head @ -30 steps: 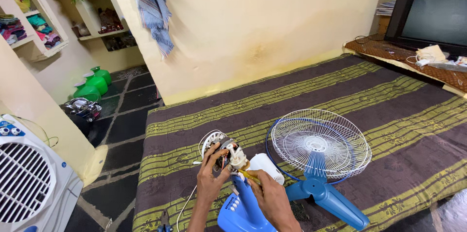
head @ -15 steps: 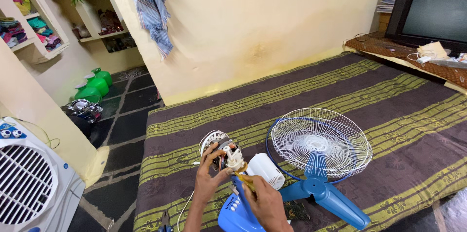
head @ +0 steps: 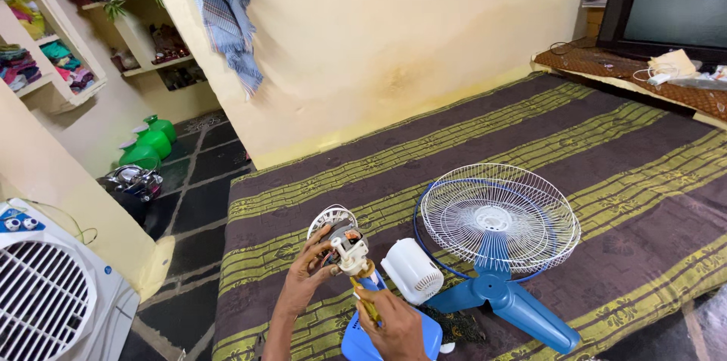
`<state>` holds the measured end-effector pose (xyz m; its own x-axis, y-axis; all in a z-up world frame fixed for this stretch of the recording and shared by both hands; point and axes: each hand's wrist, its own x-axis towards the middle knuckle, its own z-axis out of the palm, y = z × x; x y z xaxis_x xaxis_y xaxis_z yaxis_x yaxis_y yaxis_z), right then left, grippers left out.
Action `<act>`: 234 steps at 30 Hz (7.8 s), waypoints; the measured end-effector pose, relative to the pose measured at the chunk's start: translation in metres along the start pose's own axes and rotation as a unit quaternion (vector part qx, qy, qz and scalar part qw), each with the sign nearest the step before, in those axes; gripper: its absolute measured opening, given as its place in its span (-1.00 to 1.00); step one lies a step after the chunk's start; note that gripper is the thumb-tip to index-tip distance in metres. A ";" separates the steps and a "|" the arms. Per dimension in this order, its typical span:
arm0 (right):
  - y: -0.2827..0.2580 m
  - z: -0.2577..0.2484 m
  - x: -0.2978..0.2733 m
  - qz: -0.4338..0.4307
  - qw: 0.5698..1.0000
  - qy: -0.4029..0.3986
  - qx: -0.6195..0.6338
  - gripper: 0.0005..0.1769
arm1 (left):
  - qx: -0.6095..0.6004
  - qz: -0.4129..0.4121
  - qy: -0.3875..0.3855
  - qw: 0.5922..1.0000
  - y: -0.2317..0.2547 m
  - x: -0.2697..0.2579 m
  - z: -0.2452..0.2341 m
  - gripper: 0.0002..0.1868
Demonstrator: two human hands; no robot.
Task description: The person works on the motor housing of a blue table fan placed on a bed, using a screwdriver to unscrew and manipulate the motor assembly while holding the housing steady. The fan's blade guard and base remain on the bed as the person works on the motor components.
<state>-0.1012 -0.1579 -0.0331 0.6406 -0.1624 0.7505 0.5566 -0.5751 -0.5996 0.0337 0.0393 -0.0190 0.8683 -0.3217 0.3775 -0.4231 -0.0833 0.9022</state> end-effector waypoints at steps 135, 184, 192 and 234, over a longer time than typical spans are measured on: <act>0.134 -0.022 0.117 -0.091 0.976 -0.149 -0.130 -0.20 | 0.266 -0.053 0.044 0.961 0.060 0.073 0.071 -0.47; 0.083 -0.056 0.184 -0.109 0.906 -0.328 -0.243 0.11 | 0.240 -0.065 0.034 0.968 0.072 0.065 0.072 -0.31; 0.080 -0.056 0.185 -0.141 0.888 -0.328 -0.290 0.14 | 0.237 -0.083 0.039 0.967 0.074 0.062 0.072 -0.29; 0.113 -0.039 0.124 0.026 0.981 -0.190 -0.033 0.00 | 0.152 0.011 0.019 0.988 0.048 0.080 0.057 -0.34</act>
